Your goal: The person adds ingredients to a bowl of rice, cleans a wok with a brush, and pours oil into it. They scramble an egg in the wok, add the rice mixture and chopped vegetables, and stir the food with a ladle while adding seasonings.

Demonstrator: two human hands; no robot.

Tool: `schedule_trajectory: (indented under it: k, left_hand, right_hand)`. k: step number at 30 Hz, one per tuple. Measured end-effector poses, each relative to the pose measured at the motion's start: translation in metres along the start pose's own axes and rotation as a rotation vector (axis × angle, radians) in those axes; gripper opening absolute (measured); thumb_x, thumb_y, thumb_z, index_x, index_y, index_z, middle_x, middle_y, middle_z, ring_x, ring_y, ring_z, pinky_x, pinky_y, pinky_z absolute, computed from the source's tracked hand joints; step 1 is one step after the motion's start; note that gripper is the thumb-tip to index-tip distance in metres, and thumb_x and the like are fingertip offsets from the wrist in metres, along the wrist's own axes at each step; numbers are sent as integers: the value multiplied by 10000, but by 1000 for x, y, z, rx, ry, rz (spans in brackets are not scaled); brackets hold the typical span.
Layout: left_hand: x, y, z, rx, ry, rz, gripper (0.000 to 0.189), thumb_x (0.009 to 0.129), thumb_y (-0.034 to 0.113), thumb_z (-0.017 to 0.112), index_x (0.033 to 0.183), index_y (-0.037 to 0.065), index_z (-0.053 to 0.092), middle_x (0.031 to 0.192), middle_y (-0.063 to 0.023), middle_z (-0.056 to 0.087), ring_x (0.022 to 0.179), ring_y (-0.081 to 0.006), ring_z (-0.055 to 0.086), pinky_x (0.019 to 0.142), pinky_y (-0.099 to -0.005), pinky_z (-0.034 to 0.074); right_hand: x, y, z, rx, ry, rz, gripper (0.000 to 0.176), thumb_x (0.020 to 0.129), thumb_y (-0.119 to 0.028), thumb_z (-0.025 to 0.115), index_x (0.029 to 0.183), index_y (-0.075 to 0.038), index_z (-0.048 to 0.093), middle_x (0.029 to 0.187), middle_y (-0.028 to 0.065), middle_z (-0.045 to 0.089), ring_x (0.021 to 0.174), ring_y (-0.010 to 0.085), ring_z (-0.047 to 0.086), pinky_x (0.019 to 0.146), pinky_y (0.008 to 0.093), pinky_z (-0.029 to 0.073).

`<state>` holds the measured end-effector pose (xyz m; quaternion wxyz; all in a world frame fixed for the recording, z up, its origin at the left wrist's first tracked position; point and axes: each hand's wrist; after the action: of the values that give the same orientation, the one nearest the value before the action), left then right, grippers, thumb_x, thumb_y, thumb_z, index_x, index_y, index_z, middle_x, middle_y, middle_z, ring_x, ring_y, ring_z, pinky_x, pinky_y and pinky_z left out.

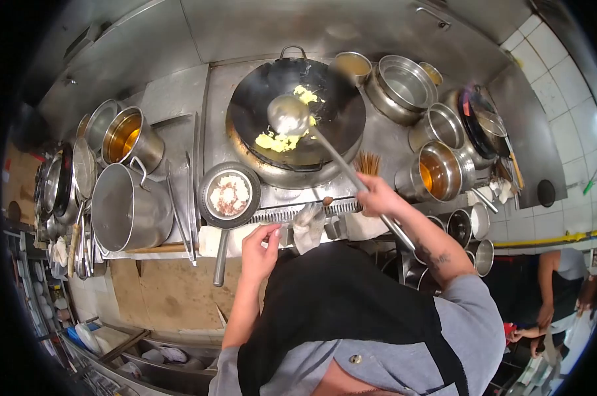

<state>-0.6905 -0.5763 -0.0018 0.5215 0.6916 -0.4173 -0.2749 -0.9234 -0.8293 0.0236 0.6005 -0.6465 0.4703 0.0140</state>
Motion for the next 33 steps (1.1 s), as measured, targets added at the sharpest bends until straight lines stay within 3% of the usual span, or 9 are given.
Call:
schedule_trajectory:
  k: [6,11,14,17,20,23,24,25,33]
  left_hand:
    - [4,-7,-8,27,-57,82,145,891,52,617,994,-22,688,788,-133,651,683,-202,631,655,-299,497]
    - [16,6,8,69,-48,139,131,881,56,622,968,-19,685,786,-144,631,703,-253,633,667,-322,501]
    - [28,15,21,128,-50,187,127,880,68,627,957,-17,680,806,-148,633,716,-279,636,671,-333,504]
    - [46,22,32,196,-70,209,122,881,77,630,950,-13,677,829,-149,637,739,-294,640,686,-342,509]
    - [80,24,49,369,1,407,226,896,146,632,1066,-2,646,860,-153,642,792,-332,642,825,-398,499]
    - [126,12,81,589,146,689,305,925,262,603,1072,-5,607,864,-160,655,825,-360,644,900,-442,467]
    - [138,6,89,661,32,610,282,927,268,598,1023,3,603,842,-158,659,819,-359,648,888,-448,469]
    - [146,0,97,727,-87,525,267,928,273,594,974,10,599,821,-156,662,814,-358,651,876,-454,472]
    - [75,84,84,583,-127,590,271,887,241,622,679,75,571,615,-125,618,554,-333,626,518,-442,501]
  right_hand:
    - [79,-1,-1,-314,566,-353,641,830,-68,552,1448,-5,395,1125,274,667,960,300,688,840,383,519]
    - [36,-20,19,-18,238,-39,618,855,-50,545,1453,6,398,767,93,611,590,157,573,557,319,493]
    - [21,38,16,-419,303,-694,613,890,-64,542,1480,-46,380,676,18,550,471,90,468,420,281,403]
    - [-54,-14,10,13,-55,-170,618,909,-60,531,1501,-109,361,641,-7,504,446,68,428,392,256,354]
    - [-38,-4,-6,16,-84,-76,635,918,-57,534,1514,-152,339,642,-25,483,448,44,400,384,233,324]
    - [6,60,-13,-410,193,-452,697,886,-48,552,1525,-162,297,779,124,639,636,255,614,585,376,496]
    - [12,74,-14,-529,290,-579,707,878,-47,554,1525,-169,294,828,163,673,701,310,657,650,412,528]
    - [-14,45,-18,-597,241,-265,709,853,-55,567,1506,-203,333,1013,237,669,937,413,644,847,466,505]
    - [-181,-59,-121,-828,158,-130,618,772,-16,684,1341,-234,581,1100,177,674,1005,367,639,895,419,504]
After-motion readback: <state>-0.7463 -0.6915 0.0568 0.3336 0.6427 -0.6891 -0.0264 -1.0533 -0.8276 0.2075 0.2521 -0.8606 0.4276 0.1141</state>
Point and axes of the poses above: each hand's wrist, its own x-axis towards the middle knuckle, its own z-axis out of the palm, y = z × x
